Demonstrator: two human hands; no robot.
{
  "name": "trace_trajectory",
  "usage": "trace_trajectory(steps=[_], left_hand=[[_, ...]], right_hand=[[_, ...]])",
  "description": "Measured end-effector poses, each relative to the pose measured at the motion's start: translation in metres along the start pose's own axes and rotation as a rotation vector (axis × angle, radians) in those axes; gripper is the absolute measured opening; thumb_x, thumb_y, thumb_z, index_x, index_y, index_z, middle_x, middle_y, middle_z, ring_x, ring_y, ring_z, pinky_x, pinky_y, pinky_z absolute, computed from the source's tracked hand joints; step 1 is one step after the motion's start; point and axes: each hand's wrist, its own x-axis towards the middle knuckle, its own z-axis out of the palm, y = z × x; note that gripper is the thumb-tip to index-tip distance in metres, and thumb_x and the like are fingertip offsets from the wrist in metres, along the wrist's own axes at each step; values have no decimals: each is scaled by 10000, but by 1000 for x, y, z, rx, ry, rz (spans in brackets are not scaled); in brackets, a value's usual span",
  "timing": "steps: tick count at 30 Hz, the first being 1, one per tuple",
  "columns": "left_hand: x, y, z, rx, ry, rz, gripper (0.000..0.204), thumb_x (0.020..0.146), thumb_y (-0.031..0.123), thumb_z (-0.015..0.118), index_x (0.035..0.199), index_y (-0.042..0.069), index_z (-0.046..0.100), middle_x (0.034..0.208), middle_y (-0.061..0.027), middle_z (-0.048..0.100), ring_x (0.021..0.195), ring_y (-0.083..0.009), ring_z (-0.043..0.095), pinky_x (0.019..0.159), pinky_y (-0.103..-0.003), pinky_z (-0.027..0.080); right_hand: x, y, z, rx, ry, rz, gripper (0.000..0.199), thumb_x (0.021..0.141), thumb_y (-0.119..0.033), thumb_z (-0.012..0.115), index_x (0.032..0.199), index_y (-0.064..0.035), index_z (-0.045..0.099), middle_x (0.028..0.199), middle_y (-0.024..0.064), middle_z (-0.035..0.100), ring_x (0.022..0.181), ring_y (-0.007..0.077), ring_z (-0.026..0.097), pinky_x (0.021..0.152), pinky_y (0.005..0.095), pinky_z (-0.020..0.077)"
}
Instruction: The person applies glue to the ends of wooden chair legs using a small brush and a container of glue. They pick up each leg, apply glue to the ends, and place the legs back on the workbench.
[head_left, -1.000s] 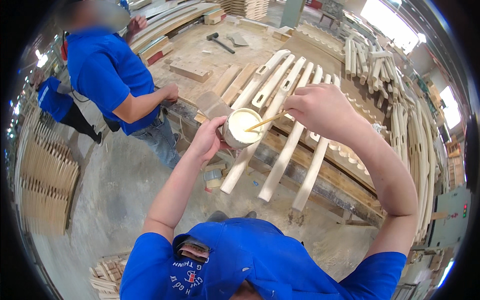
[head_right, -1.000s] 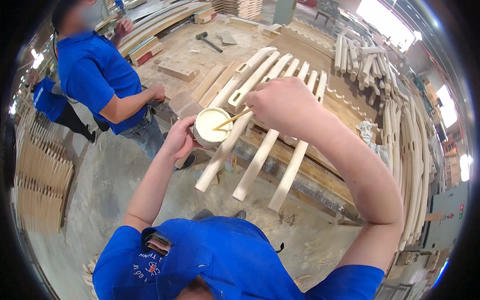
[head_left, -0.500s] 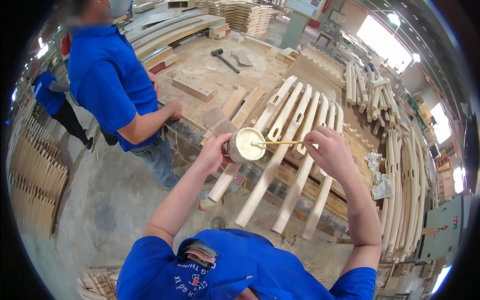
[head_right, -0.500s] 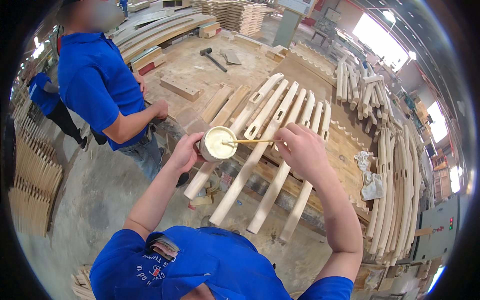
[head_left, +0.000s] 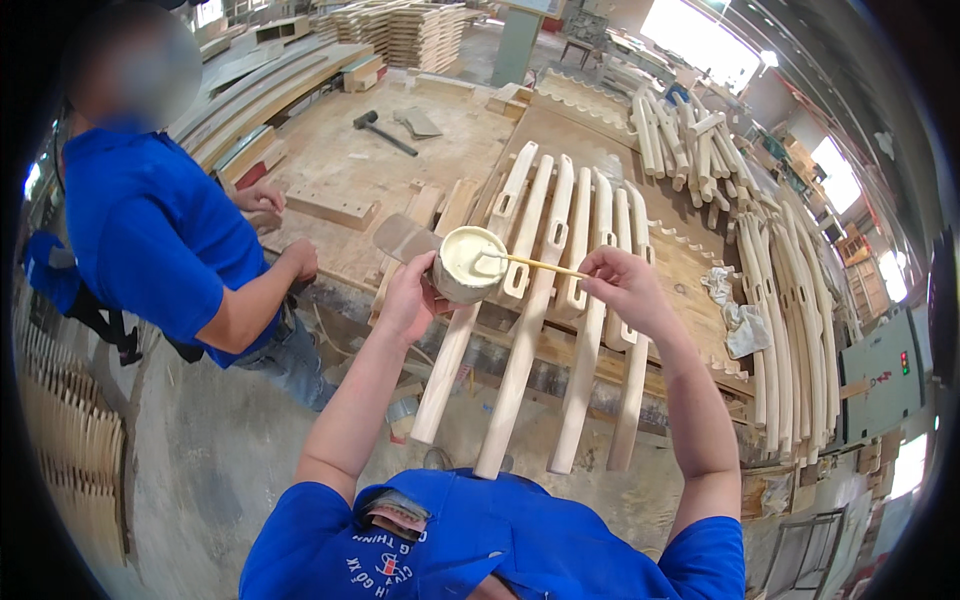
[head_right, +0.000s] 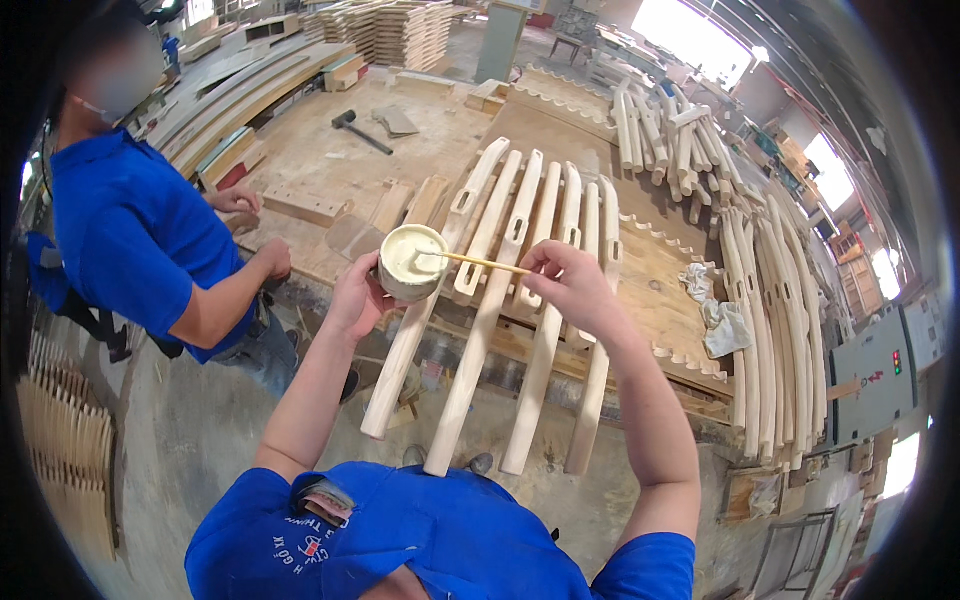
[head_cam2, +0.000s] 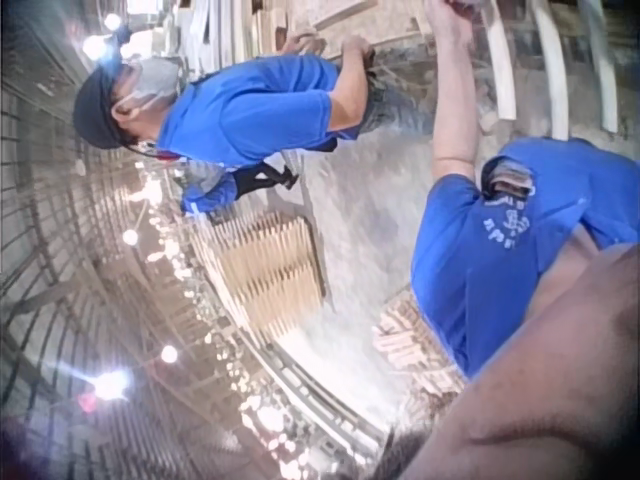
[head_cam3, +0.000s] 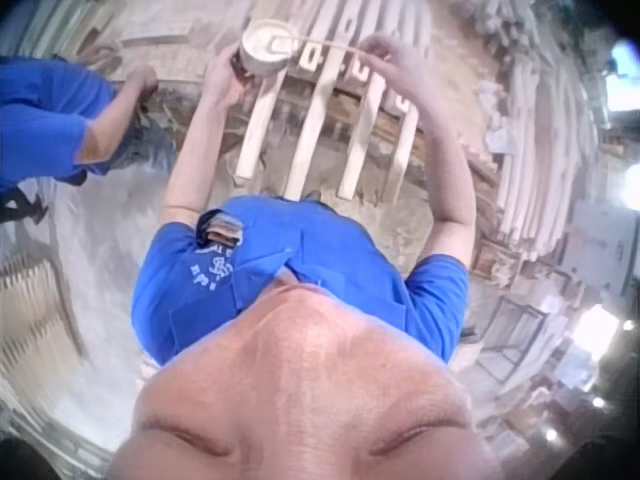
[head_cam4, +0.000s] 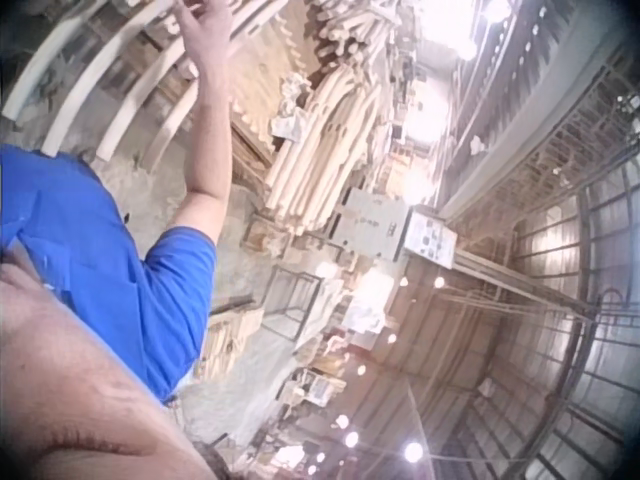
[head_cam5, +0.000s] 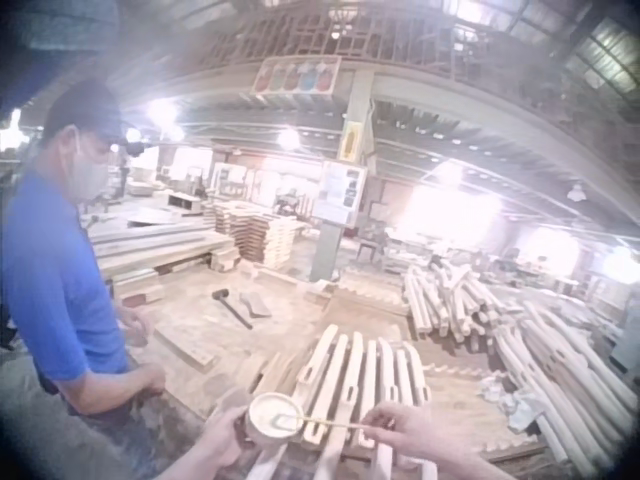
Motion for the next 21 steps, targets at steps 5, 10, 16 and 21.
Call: trace_trajectory(steps=[5, 10, 16, 21], left_hand=[[32, 1, 7, 56, -29, -20, 383, 940, 281, 335, 1169, 26, 505, 1156, -120, 559, 1020, -240, 585, 768, -421, 538], [51, 2, 28, 17, -50, -8, 340, 937, 247, 378, 1138, -1, 494, 1086, -132, 567, 974, -255, 599, 745, -457, 549], [72, -11, 16, 3, -42, -26, 316, 925, 241, 408, 1136, 25, 501, 1108, -133, 552, 985, -258, 580, 764, -470, 530], [74, -16, -10, -14, 80, -30, 346, 917, 279, 398, 1145, 42, 507, 1155, -113, 536, 1040, -234, 545, 787, -435, 519]], right_hand=[[17, 20, 6, 173, -52, -6, 146, 868, -140, 552, 877, -7, 612, 683, -14, 543, 621, 59, 465, 562, 224, 400], [33, 48, -4, 298, -185, 163, 189, 904, -185, 499, 885, -34, 610, 664, -18, 515, 573, 52, 442, 521, 218, 365], [54, 60, 2, 221, -103, 62, 171, 894, -181, 514, 875, -31, 595, 706, -10, 550, 579, 62, 455, 532, 217, 386], [83, 80, -11, -62, 111, -71, 221, 876, -205, 535, 899, -3, 621, 800, 74, 604, 751, 165, 556, 703, 302, 458]])
